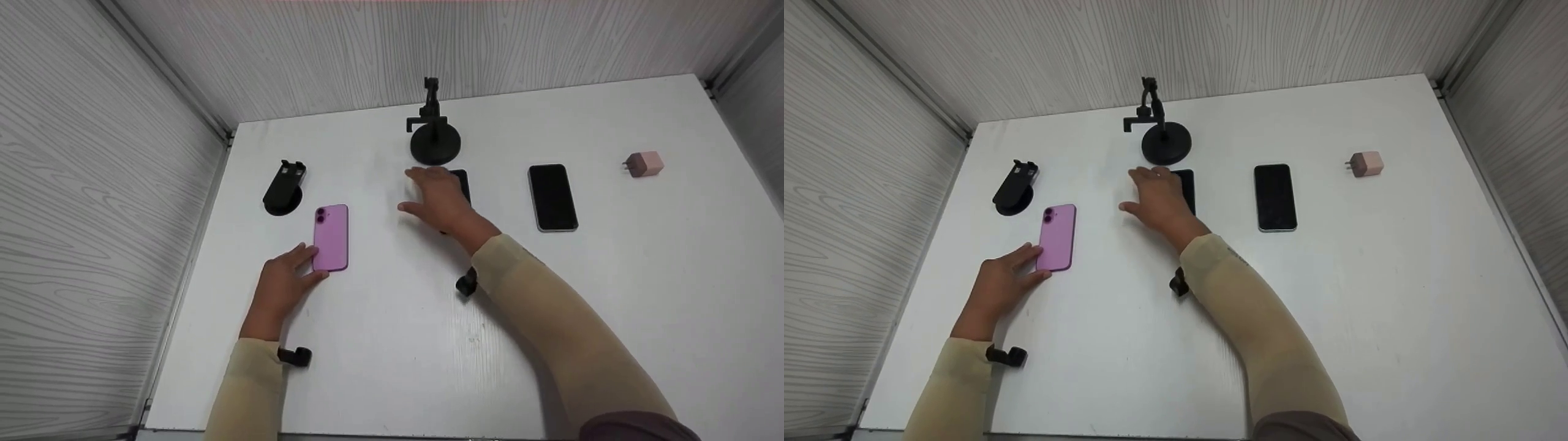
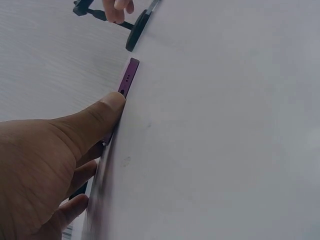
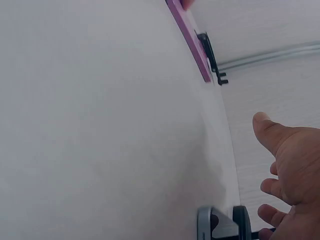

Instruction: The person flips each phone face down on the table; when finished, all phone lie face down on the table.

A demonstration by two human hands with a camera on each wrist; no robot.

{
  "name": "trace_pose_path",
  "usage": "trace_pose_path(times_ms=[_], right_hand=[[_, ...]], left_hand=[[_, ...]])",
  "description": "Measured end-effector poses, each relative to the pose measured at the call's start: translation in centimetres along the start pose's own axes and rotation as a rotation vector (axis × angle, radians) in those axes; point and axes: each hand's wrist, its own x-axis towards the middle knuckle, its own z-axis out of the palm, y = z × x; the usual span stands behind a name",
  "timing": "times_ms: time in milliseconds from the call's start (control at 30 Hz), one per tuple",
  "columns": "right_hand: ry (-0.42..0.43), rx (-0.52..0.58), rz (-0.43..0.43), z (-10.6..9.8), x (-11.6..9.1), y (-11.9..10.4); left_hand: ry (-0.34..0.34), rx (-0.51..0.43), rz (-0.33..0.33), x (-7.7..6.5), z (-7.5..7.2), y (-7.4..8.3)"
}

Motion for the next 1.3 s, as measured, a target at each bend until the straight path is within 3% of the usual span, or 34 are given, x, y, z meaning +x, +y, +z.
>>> trace_pose_path(times_ms=[200, 467, 1300], right_hand=[[0.043, 0.071, 0.109, -2.0, 0.0, 3.8], [0.031, 0.019, 0.146, -2.3, -0.4, 7.1], [0.065, 0.020, 0.125, -1.9, -1.4, 7.8]], left_hand=[[0.002, 0.015, 0.010, 0.1, 0.0, 0.0], [0.001, -0.005, -0.001, 0.1, 0.1, -0.4], [-0.014, -0.015, -0.030, -0.1, -0.2, 0.5]])
